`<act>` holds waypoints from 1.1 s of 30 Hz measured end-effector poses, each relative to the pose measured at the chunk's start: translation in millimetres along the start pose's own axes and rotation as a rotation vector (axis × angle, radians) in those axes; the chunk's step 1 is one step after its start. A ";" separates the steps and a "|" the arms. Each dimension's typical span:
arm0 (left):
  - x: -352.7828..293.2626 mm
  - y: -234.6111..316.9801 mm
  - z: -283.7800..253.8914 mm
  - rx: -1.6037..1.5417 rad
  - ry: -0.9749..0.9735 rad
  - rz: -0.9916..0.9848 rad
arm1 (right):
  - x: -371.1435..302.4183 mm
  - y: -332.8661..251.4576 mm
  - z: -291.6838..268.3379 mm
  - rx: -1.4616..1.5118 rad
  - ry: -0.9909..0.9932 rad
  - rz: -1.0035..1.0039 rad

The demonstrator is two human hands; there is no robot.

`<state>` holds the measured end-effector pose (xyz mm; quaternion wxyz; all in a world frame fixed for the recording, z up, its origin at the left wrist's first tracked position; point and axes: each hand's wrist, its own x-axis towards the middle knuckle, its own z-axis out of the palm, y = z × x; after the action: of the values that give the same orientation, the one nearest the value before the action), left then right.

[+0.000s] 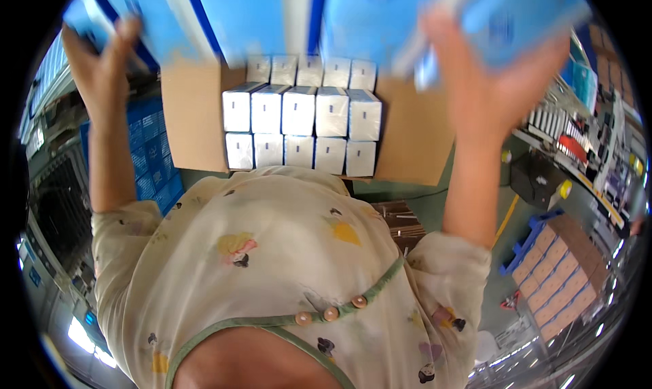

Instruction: The person picks up blue rectangular packages from a conveyor belt, places them into cardboard boxes, and then moves the filled boxes along the assembly line.

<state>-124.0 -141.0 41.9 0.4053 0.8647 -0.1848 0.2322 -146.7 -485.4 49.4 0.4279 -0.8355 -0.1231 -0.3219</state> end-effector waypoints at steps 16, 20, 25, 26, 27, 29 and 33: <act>-65.1 -125.4 189.4 0.734 -1.298 -0.280 | -99.1 157.3 146.3 -0.840 -1.558 0.342; -36.9 -105.5 145.9 0.234 -1.440 -0.620 | -96.4 162.3 126.9 -0.297 -1.467 0.689; 46.5 -113.2 -31.3 -0.398 -0.439 -0.203 | -72.8 88.0 82.1 0.246 -1.063 0.516; 50.0 -171.3 -72.8 0.011 -0.228 -0.192 | -53.1 63.8 76.4 0.306 -0.951 0.528; 44.3 -228.2 -102.4 0.415 -0.004 -0.195 | -35.4 45.1 73.8 0.381 -0.854 0.548; 45.0 -254.3 -110.7 1.124 -0.102 -0.597 | 1.0 19.7 75.2 0.159 -0.648 0.236; 48.1 -209.1 -73.2 0.975 0.077 -0.494 | 23.4 17.0 90.1 0.115 -0.442 0.226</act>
<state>3.4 36.4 -19.0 0.0066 0.9609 0.1678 0.2204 -81.7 -425.8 15.2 0.4707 -0.8684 -0.1375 -0.0740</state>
